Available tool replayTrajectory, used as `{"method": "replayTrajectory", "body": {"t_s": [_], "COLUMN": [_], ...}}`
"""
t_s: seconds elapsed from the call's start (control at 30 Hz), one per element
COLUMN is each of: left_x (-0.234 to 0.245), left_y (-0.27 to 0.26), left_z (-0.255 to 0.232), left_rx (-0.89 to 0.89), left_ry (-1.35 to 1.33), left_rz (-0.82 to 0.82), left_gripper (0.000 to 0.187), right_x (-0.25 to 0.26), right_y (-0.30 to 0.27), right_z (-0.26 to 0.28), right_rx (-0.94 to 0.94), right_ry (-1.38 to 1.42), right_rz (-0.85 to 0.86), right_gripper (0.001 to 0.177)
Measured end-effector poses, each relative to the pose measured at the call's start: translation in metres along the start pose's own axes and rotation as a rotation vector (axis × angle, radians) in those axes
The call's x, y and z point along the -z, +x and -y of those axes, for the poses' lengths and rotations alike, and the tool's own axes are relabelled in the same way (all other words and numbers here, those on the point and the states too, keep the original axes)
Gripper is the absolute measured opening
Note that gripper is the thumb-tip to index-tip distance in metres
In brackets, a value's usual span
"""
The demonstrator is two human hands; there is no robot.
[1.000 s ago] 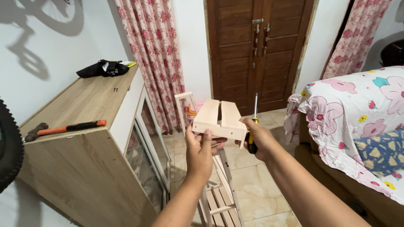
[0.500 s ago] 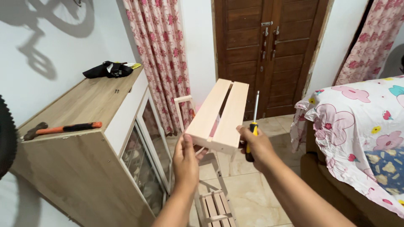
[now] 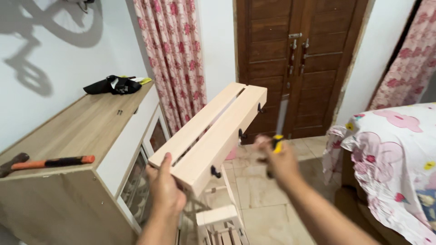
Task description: The person uses a screwdriver to remove screws from a light-colored wooden coat rack. They detach the top shelf with hooks and then remove the side frame pieces, placing the disassembled parts on a nearby cabinet.
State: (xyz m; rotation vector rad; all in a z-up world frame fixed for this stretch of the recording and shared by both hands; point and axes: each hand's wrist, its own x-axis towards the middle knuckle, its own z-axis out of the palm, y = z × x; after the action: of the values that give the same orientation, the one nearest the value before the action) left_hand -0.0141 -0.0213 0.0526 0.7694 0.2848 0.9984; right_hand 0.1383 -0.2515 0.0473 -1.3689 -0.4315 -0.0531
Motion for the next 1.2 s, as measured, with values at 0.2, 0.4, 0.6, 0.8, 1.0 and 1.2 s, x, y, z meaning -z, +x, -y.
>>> {"method": "replayTrajectory", "body": {"t_s": [0.2,0.4,0.6,0.8,1.0,1.2], "left_x": [0.002,-0.018,-0.043,-0.068,-0.082,-0.056], "left_y": [0.035,0.061,0.069,0.061,0.062,0.095], "left_z": [-0.039,-0.028,-0.017,-0.024,-0.04,-0.06], "left_rx": [0.091,0.102,0.148,0.02,-0.02,0.044], "left_ry": [0.093,0.236,0.252,0.348,0.501,0.862], "left_rz": [0.048,-0.037,-0.22,-0.431,-0.57,-0.615], "left_gripper": [0.047,0.042,0.048,0.051,0.063,0.092], "right_x": [0.035,0.025,0.011,-0.032,-0.105,-0.189], "right_y": [0.125,0.216,0.298,0.349,0.38,0.414], "right_z": [0.012,-0.017,-0.045,-0.051,-0.066,-0.079], "right_rx": [0.074,-0.069,-0.03,0.016,0.095,0.117], "right_ry": [-0.042,0.049,-0.011,-0.061,0.002,-0.017], "right_rz": [-0.057,0.268,0.484,0.586,0.647,0.726], "right_gripper": [0.047,0.03,0.02,0.023,0.032,0.025]}}
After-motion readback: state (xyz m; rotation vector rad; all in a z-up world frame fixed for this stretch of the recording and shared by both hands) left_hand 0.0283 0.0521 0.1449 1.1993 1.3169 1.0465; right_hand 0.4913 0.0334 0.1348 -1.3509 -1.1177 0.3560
